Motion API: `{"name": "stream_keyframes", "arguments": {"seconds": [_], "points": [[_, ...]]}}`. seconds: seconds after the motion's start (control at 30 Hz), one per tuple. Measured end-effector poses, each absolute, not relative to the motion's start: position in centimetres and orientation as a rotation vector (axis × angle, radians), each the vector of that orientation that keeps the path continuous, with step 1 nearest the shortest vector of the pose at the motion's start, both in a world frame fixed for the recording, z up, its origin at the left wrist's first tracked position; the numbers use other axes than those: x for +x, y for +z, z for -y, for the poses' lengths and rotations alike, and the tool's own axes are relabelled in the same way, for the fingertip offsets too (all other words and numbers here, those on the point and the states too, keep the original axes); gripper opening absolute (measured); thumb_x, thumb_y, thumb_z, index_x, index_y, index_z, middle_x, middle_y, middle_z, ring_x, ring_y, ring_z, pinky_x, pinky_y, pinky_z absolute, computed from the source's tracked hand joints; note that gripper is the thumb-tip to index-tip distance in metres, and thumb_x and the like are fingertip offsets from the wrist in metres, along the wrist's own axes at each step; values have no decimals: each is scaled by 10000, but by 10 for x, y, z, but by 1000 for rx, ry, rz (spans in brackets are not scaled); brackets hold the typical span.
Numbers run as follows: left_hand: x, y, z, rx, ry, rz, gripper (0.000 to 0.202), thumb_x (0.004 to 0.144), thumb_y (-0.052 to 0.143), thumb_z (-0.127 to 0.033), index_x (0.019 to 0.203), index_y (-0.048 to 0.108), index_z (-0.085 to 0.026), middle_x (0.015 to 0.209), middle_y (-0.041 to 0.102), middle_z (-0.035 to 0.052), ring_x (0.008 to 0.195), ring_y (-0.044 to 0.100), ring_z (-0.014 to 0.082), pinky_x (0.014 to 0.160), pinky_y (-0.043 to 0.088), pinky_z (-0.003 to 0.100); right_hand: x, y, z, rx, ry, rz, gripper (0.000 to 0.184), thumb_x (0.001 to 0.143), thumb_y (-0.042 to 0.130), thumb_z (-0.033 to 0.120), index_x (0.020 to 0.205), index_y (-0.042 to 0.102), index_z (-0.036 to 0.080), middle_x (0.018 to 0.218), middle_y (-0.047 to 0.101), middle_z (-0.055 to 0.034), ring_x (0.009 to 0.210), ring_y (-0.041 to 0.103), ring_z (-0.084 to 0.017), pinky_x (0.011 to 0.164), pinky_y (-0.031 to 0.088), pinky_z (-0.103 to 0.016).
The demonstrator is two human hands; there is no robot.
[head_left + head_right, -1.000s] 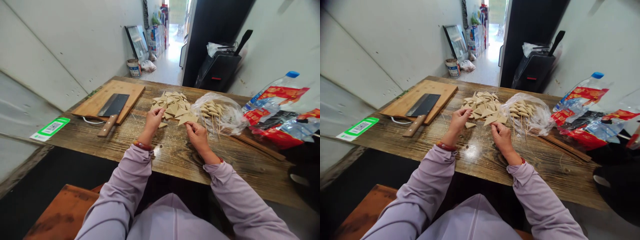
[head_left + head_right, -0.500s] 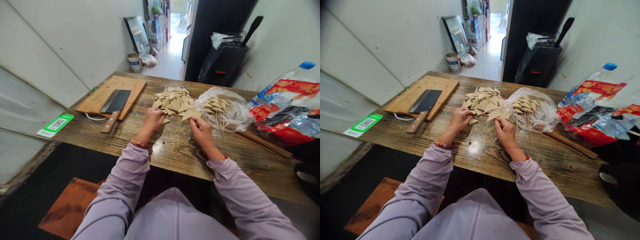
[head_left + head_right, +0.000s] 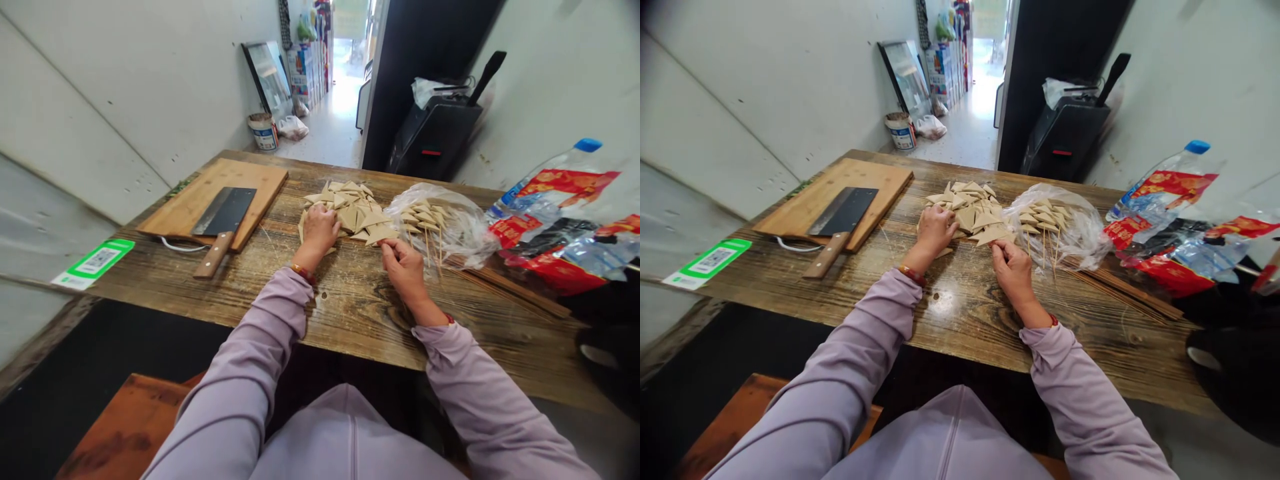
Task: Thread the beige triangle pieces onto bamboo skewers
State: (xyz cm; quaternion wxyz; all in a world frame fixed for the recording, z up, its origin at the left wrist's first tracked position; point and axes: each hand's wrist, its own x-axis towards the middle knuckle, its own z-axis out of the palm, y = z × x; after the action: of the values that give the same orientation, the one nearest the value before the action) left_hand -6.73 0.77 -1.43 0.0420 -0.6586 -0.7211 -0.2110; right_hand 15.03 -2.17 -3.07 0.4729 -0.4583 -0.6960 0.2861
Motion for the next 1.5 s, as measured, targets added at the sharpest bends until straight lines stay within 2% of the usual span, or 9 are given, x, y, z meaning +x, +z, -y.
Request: {"name": "stream_keyframes", "arguments": {"seconds": [0.13, 0.23, 0.33, 0.43, 0.53, 0.67, 0.93, 1.27, 1.5], "points": [[-68, -15, -10, -2010, -796, 2209, 153, 838, 626, -235, 936, 693, -138, 1082, 635, 165, 1097, 542, 313, 980, 401, 433, 150, -30, 22, -1123, 705, 1698, 290, 901, 525, 382, 929, 718, 168, 542, 553, 27, 540, 519, -138, 545, 388, -252], [-72, -16, -12, -2019, -1120, 2222, 67, 753, 684, -164, 780, 623, -166, 943, 645, 110, 1003, 577, 270, 940, 429, 404, 150, -30, 23, -1120, 704, 1713, 279, 903, 531, 367, 934, 723, 167, 553, 571, 16, 551, 538, -144, 542, 389, -254], [-76, -13, -9, -1970, -1762, 2344, 201, 720, 722, -167, 688, 524, -186, 714, 596, 19, 765, 603, 180, 754, 466, 306, 149, -29, 25, -1105, 730, 1740, 276, 905, 530, 356, 938, 725, 164, 575, 587, 11, 545, 537, -139, 533, 381, -252], [-76, -6, -1, -1784, -2610, 2390, 227, 752, 739, -249, 754, 523, -181, 643, 599, -15, 592, 591, 116, 564, 410, 219, 147, -28, 30, -1072, 774, 1777, 275, 905, 532, 360, 928, 724, 164, 588, 604, 10, 523, 522, -131, 517, 375, -248], [-74, 3, 6, -1612, -3100, 2305, 210, 750, 764, -225, 838, 591, -144, 676, 657, 4, 559, 599, 85, 531, 416, 187, 145, -26, 36, -1028, 802, 1819, 253, 901, 539, 343, 917, 727, 175, 623, 648, 3, 528, 541, -129, 529, 398, -247], [-72, 12, 10, -1371, -3429, 2255, 107, 792, 719, -149, 822, 620, -122, 669, 660, -5, 560, 609, 65, 541, 451, 173, 143, -23, 43, -961, 802, 1887, 232, 904, 534, 310, 888, 732, 192, 760, 731, -31, 642, 638, -154, 617, 465, -259], [-69, 19, 14, -1304, -3391, 2442, 100, 858, 668, -207, 881, 664, -110, 747, 735, 46, 592, 652, 88, 531, 448, 179, 141, -24, 44, -967, 780, 1944, 230, 901, 527, 292, 891, 734, 192, 791, 746, -41, 683, 671, -172, 648, 480, -272], [-66, 13, 12, -1385, -3305, 2454, 151, 844, 688, -269, 887, 669, -126, 788, 751, 59, 642, 668, 102, 572, 462, 198, 140, -23, 46, -1012, 782, 1951, 239, 895, 525, 317, 884, 734, 202, 771, 741, -39, 654, 647, -170, 628, 470, -279], [-65, 14, 13, -1384, -3330, 2416, 113, 853, 660, -229, 867, 667, -118, 757, 742, 46, 609, 649, 86, 563, 443, 193, 140, -24, 46, -985, 783, 1943, 245, 910, 523, 308, 897, 737, 188, 755, 725, -36, 627, 612, -156, 600, 446, -268]]}}
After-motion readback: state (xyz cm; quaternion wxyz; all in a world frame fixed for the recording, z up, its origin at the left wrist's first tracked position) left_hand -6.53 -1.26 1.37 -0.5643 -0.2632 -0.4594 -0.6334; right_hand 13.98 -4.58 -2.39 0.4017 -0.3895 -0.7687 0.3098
